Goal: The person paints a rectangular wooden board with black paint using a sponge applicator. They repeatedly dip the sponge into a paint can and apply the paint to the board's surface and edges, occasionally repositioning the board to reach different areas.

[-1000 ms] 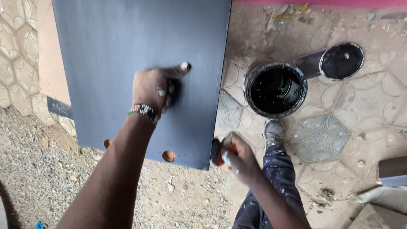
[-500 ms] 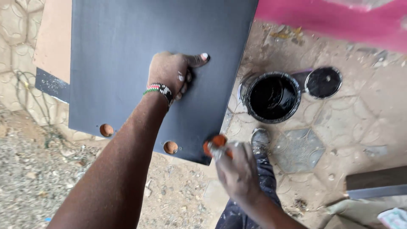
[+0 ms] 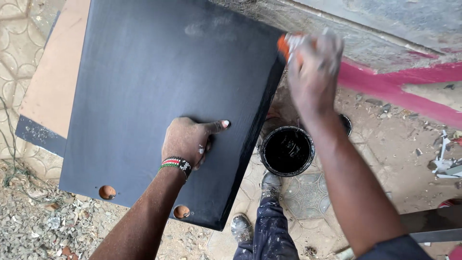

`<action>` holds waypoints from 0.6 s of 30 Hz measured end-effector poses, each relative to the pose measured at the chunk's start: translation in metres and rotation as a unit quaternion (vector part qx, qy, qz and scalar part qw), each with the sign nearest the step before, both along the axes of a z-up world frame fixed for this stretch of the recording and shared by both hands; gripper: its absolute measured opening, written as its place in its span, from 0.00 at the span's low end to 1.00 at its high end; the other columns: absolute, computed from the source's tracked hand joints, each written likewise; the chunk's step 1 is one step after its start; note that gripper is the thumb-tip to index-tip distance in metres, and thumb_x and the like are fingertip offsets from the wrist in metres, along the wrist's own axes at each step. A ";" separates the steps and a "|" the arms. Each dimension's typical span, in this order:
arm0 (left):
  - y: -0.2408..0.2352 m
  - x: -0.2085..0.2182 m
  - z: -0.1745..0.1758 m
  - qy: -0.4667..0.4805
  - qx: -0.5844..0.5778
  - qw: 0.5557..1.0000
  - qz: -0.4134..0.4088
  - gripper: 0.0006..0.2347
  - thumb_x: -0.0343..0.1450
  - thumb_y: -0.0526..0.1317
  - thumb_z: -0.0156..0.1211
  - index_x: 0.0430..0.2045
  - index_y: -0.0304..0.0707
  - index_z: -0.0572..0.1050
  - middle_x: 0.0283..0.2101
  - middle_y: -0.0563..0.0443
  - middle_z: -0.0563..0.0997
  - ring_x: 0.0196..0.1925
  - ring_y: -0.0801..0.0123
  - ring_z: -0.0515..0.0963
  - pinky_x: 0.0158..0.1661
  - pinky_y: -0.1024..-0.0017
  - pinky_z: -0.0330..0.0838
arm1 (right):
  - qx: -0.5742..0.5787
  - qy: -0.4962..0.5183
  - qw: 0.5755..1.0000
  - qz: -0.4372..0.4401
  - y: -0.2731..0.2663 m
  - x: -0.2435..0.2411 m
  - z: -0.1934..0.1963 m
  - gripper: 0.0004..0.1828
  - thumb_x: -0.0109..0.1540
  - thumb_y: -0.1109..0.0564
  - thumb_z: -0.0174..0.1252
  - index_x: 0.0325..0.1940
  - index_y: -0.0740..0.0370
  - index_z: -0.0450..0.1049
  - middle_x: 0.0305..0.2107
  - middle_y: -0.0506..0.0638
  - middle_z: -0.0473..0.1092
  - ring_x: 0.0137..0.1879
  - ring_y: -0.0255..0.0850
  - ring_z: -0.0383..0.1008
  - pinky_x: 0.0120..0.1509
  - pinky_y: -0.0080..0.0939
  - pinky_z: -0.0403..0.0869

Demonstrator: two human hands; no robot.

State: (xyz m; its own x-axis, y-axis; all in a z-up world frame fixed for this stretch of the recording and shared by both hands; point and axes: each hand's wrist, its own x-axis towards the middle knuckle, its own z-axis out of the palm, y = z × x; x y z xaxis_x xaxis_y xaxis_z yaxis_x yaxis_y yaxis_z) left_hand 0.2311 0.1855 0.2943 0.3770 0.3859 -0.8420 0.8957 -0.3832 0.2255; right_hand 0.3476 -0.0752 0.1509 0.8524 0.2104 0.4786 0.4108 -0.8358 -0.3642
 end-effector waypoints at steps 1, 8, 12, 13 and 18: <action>0.000 0.000 -0.001 0.000 -0.001 1.000 0.000 0.34 0.72 0.61 0.83 0.07 0.38 0.68 0.11 0.47 0.70 0.11 0.54 0.68 0.25 0.57 0.69 | -0.001 0.000 1.000 0.000 -0.011 0.025 0.002 0.11 0.75 0.73 0.63 0.38 0.71 0.74 0.42 0.58 0.69 0.59 0.57 0.69 0.63 0.56 0.76; -0.001 0.005 0.007 0.007 0.016 1.000 0.003 0.34 0.71 0.62 0.84 0.08 0.36 0.70 0.12 0.47 0.73 0.13 0.54 0.69 0.25 0.56 0.69 | 0.215 0.139 0.965 0.064 -0.029 0.063 0.054 0.13 0.75 0.76 0.66 0.61 0.67 0.83 0.55 0.63 0.85 0.56 0.47 0.90 0.50 0.39 0.90; -0.005 0.002 0.018 -0.014 -0.001 1.000 0.001 0.31 0.71 0.56 0.81 0.07 0.34 0.68 0.09 0.49 0.65 0.10 0.57 0.62 0.22 0.59 0.64 | 0.175 0.214 0.959 0.067 -0.009 -0.013 0.039 0.08 0.75 0.66 0.68 0.42 0.62 0.78 0.40 0.50 0.79 0.45 0.42 0.78 0.48 0.47 0.76; -0.004 -0.002 0.018 -0.004 0.005 1.000 0.002 0.31 0.71 0.56 0.81 0.07 0.34 0.68 0.09 0.49 0.65 0.10 0.57 0.62 0.22 0.59 0.64 | 0.181 0.223 0.956 0.067 -0.001 -0.042 0.038 0.08 0.75 0.66 0.68 0.42 0.62 0.78 0.40 0.50 0.79 0.45 0.42 0.78 0.48 0.47 0.76; -0.005 -0.011 0.012 0.026 0.026 0.999 0.016 0.30 0.71 0.57 0.81 0.08 0.34 0.70 0.09 0.47 0.65 0.09 0.58 0.63 0.20 0.60 0.64 | 0.201 0.241 0.948 0.054 0.043 -0.212 0.046 0.12 0.71 0.61 0.67 0.32 0.57 0.77 0.25 0.56 0.72 0.35 0.58 0.79 0.42 0.53 0.79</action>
